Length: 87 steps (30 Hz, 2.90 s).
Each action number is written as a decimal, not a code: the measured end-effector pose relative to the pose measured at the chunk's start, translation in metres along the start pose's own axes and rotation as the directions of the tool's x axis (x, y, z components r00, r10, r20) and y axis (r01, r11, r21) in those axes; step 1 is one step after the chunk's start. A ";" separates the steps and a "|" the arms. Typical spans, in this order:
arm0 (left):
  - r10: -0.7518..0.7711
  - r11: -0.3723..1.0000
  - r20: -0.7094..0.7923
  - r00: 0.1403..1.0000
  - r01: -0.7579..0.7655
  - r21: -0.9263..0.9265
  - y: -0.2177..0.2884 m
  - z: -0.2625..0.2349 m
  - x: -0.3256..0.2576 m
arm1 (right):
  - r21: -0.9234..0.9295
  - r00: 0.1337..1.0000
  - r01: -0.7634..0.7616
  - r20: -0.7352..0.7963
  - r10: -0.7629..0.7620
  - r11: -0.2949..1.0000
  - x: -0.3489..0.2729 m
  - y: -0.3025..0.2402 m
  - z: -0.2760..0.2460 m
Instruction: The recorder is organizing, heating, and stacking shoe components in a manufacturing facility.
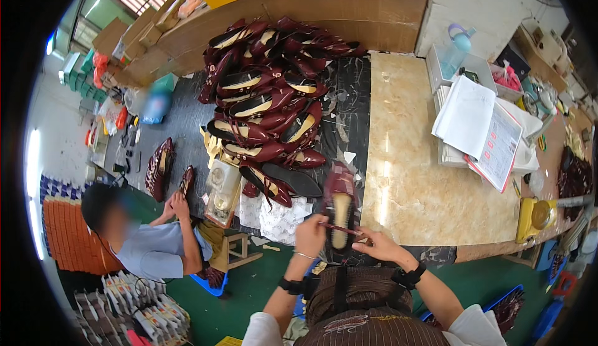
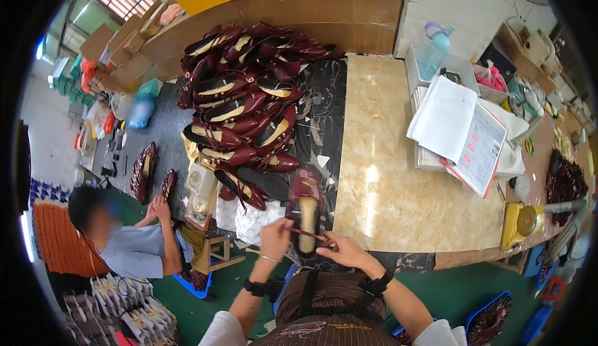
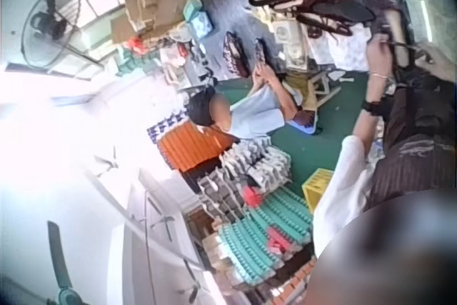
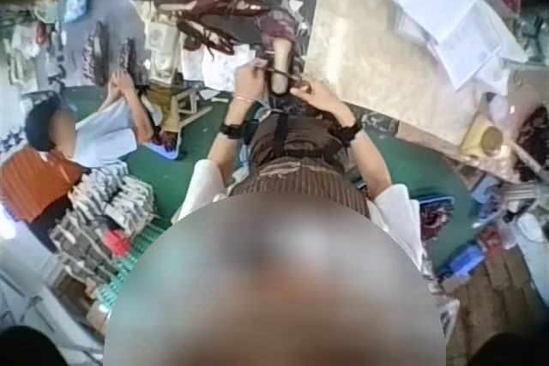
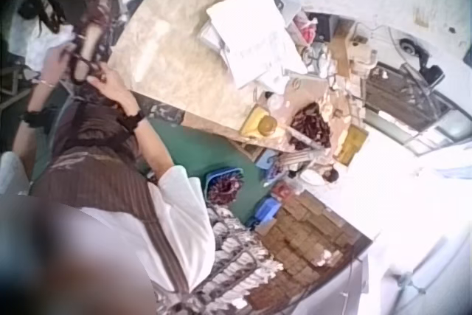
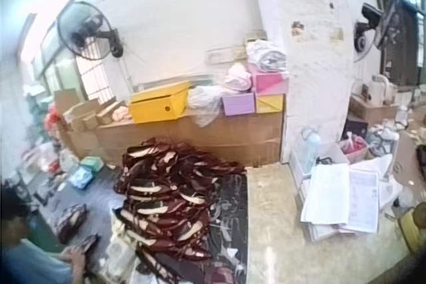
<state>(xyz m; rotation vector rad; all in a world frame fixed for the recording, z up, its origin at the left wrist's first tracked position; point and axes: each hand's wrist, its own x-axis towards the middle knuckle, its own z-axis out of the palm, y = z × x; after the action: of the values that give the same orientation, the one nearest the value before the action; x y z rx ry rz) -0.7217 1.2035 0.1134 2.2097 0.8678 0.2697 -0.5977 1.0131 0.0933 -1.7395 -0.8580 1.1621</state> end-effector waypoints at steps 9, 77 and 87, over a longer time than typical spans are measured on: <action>0.303 0.847 0.285 0.909 -0.394 0.357 -0.016 0.019 0.116 | 0.257 0.889 -0.280 -0.295 0.351 0.925 -0.049 0.076 -0.069; -0.131 0.764 0.593 0.795 0.462 -0.451 0.072 0.101 0.080 | -0.030 0.744 -0.288 -0.637 0.204 0.957 -0.006 0.012 -0.078; 0.060 0.998 0.546 0.836 -0.063 -0.013 0.035 0.202 0.080 | -0.074 0.496 -0.307 -0.863 0.093 0.949 -0.009 0.087 -0.077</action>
<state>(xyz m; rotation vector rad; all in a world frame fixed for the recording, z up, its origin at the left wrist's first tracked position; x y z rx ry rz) -0.5575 1.1255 -0.0107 2.1476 0.4756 -0.3317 -0.5216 0.9493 0.0333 -2.3010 -0.1419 0.1801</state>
